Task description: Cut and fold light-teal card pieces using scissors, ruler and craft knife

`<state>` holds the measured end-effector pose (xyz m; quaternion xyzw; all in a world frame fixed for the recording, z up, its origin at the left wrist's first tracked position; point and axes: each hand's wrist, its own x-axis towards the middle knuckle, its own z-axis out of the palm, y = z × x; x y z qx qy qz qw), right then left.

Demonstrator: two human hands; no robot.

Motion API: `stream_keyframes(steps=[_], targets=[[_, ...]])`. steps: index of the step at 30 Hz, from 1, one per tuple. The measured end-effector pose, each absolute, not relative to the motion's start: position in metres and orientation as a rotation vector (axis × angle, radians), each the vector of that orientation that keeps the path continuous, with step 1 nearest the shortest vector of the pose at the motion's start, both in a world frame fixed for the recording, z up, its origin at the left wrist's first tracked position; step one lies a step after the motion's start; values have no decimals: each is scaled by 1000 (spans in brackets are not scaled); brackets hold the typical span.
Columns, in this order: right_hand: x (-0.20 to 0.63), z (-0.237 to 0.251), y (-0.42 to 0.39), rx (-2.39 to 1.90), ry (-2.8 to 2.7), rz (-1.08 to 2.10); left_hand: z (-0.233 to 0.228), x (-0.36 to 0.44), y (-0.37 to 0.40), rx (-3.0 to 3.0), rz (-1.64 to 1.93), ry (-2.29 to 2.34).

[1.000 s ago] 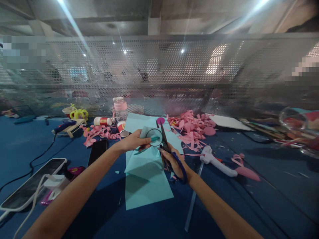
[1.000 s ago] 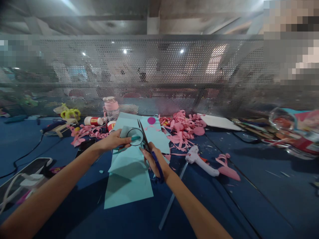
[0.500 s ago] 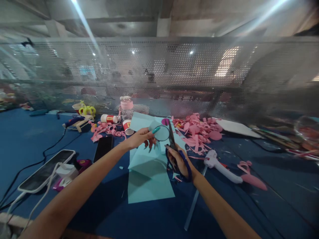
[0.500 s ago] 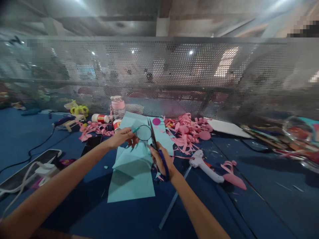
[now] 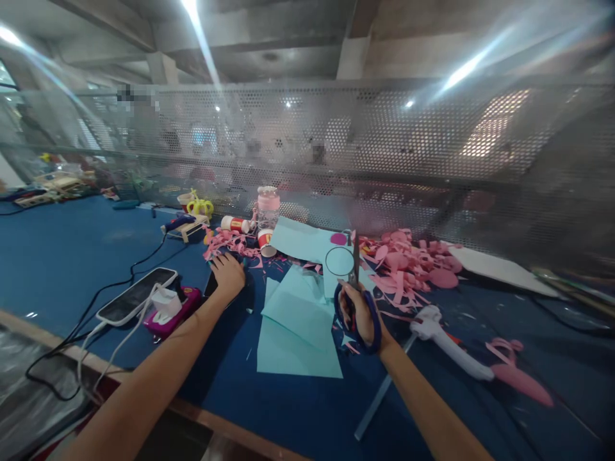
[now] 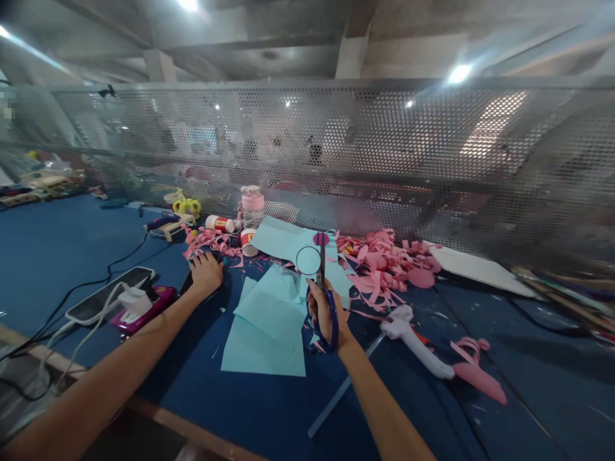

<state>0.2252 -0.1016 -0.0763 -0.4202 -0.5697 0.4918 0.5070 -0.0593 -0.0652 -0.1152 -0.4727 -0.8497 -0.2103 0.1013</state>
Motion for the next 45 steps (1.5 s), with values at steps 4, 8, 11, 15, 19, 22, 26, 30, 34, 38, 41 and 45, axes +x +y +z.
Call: stream_keyframes(steps=[4,8,11,15,19,22,26,30,34,38,41,45], targets=[[222,-78,-105,-979,-1377,1223,-117,-62,-65,-1451,-718,-2499],[220,-78,-107,-960,-1398,1216,-111,-60,-70,-1501,-900,-2487],[218,-77,-110,-967,-1414,1233,-101,-54,-76,-1577,-1106,-2426],[215,-76,-113,-951,-1434,1278,-91,-24,-89,-1952,-1405,-2193],[214,-81,-110,-931,-1425,1312,-89,23,-101,-2351,-1673,-2014],[215,-85,-107,-918,-1420,1303,-81,49,-100,-2618,-2512,-1780],[218,-85,-107,-914,-1408,1288,-63,62,-89,-2546,-2890,-1643],[220,-83,-108,-912,-1409,1281,-51,65,-83,-2782,-2722,-1616],[224,-81,-106,-898,-1392,1250,-43,66,-79,-2856,-2569,-1604],[226,-76,-107,-908,-1381,1235,-37,64,-73,-2919,-2429,-1545],[225,-73,-109,-913,-1416,1212,-37,59,-69,-2946,-2395,-1440],[224,-71,-111,-933,-1477,1210,-38,56,-66,-3006,-2492,-1297]])
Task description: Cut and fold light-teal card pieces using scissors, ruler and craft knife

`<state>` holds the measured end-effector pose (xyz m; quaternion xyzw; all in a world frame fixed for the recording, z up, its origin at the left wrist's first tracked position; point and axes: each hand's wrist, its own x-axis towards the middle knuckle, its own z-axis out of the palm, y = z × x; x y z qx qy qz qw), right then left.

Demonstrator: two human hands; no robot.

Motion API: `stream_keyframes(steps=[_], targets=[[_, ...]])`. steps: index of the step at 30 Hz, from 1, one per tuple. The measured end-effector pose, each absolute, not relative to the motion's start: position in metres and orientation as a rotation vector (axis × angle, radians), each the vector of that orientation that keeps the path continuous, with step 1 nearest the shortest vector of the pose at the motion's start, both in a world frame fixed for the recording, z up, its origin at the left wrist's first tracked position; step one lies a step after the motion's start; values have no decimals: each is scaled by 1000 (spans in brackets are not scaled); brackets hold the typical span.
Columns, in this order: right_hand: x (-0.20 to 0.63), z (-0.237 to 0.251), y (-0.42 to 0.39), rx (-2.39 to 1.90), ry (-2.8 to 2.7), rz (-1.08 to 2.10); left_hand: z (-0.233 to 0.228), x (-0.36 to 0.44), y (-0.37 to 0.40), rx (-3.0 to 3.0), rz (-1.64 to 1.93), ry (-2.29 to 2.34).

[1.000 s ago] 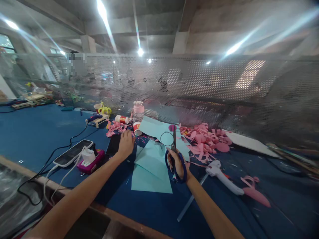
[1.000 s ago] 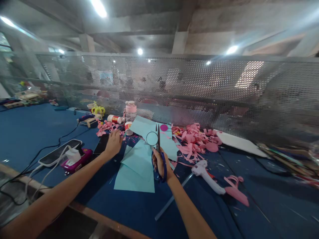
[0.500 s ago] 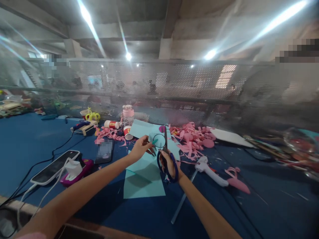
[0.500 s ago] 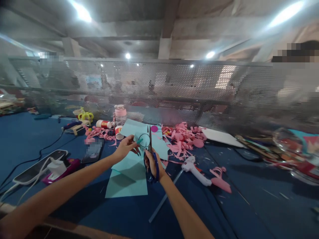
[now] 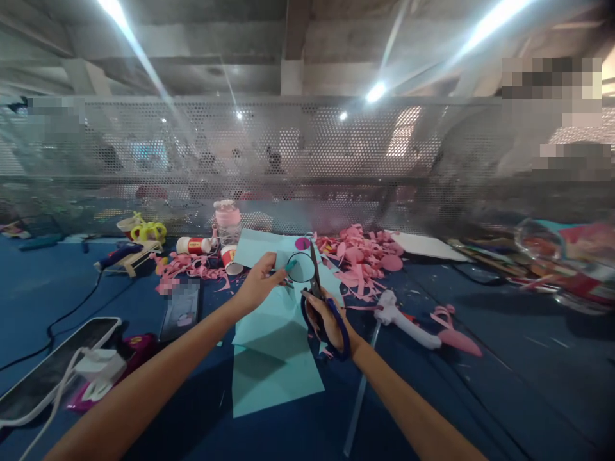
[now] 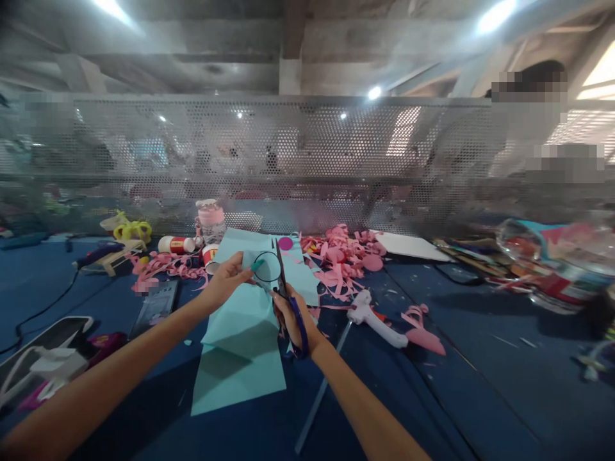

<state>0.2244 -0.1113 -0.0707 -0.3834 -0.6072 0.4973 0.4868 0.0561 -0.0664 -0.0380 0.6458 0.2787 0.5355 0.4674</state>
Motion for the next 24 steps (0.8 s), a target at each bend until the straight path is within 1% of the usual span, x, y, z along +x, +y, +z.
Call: stream_keyframes(steps=[3,12,19,24], targets=[[224,-70,-112,-958,-1504,1194,-36,58,-69,1541,1261,679],[221,-70,-115,-1016,-1528,1168,-33,55,-69,1545,1256,823],[224,-69,-113,-991,-1617,1171,-13,45,-73,1727,1121,917],[224,-67,-115,-981,-1629,1138,-12,40,-72,1786,1065,941]])
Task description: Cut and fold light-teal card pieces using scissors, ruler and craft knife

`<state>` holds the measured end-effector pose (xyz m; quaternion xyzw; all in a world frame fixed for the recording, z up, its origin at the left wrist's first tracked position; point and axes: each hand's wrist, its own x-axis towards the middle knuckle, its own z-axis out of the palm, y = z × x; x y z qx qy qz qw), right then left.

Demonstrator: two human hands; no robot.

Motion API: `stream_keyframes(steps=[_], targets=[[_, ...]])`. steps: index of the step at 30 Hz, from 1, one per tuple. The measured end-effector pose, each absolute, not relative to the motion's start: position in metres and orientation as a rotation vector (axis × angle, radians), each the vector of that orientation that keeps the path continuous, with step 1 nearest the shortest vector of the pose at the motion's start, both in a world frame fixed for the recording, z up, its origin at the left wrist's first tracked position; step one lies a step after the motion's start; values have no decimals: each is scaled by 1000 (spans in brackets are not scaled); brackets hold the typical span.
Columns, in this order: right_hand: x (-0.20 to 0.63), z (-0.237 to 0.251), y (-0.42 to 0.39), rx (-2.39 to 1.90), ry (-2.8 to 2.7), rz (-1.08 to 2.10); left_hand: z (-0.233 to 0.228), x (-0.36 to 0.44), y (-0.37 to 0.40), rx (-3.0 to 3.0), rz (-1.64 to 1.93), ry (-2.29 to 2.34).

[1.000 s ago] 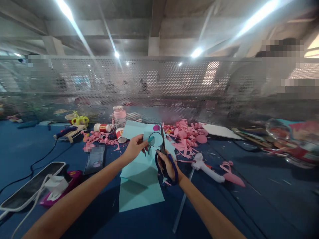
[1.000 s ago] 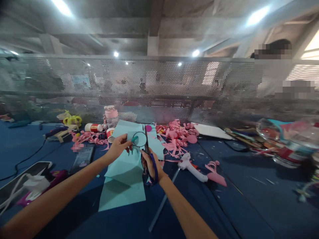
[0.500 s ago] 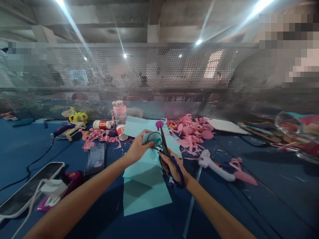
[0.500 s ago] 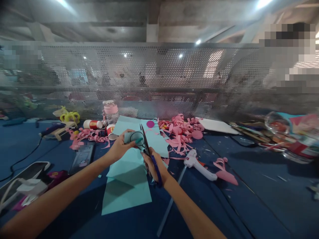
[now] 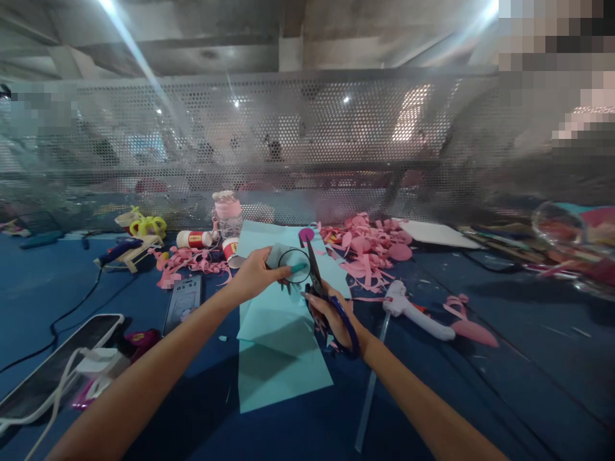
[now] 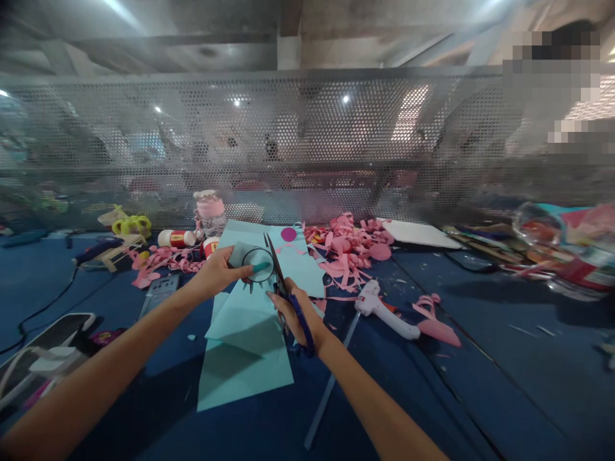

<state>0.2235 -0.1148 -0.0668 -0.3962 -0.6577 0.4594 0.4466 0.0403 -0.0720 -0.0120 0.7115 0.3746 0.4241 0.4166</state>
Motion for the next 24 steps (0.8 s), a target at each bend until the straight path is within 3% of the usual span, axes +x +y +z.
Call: stream_keyframes(steps=[24], targets=[[226,-63,-118,-1011,-1711,1090,-6,34,-69,1810,942,900]])
